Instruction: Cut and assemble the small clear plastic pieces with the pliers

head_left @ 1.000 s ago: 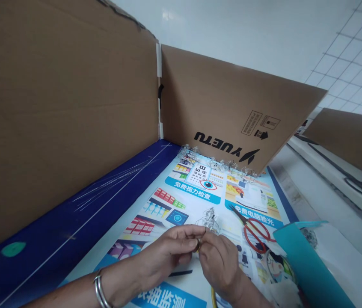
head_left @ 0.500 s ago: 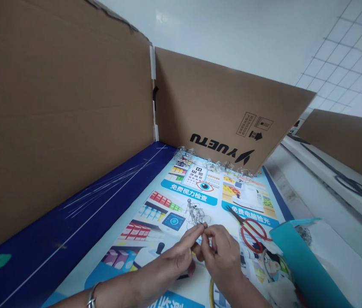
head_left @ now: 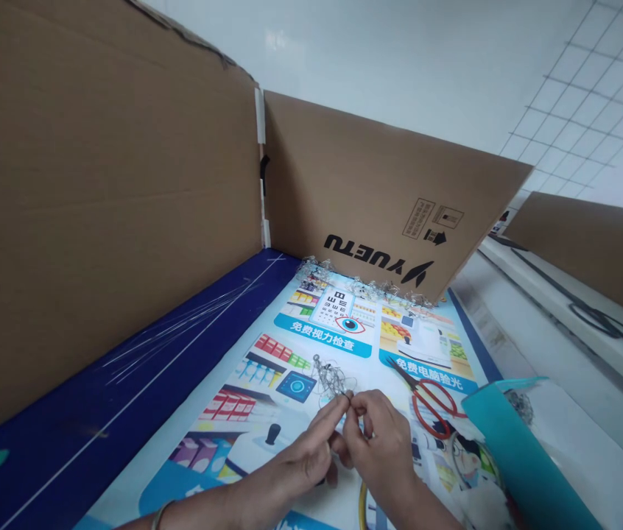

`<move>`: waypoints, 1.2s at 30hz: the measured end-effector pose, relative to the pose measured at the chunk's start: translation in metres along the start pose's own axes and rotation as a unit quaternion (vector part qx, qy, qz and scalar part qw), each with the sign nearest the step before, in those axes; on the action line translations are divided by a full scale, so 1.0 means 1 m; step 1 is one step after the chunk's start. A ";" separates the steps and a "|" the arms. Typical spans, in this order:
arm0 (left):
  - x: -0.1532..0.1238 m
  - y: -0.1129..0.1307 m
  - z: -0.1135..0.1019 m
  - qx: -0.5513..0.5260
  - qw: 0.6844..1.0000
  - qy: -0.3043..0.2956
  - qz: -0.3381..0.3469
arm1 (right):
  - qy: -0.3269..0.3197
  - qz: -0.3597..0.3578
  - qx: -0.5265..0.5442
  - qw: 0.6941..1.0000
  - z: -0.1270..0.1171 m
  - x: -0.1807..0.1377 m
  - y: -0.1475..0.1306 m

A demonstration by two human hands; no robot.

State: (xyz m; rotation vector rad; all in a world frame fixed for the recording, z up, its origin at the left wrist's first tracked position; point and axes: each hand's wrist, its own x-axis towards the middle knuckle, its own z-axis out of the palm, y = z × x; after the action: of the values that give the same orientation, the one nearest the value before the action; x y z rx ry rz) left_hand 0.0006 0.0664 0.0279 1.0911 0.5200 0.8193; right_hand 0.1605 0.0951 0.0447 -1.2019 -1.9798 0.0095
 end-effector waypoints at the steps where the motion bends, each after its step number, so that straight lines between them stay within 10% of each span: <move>1: 0.000 0.000 0.000 0.004 1.000 -0.005 0.002 | -0.001 -0.001 0.006 1.000 0.001 0.000 0.001; 13: 0.000 0.000 0.002 0.022 0.999 0.018 0.015 | -0.030 0.041 0.021 0.998 -0.007 0.003 0.019; 20: 0.011 0.001 -0.002 0.079 0.975 0.210 0.003 | -0.084 -0.020 0.073 0.994 0.003 -0.004 0.015; 36: 0.000 0.031 0.000 0.285 0.950 0.091 0.086 | -0.178 -0.033 0.080 0.980 0.006 -0.006 0.014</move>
State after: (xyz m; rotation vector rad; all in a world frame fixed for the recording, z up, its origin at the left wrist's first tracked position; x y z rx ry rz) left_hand -0.0091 0.0735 0.0563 1.6177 0.8608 0.9550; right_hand 0.1690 0.1007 0.0317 -1.0862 -2.2780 0.3668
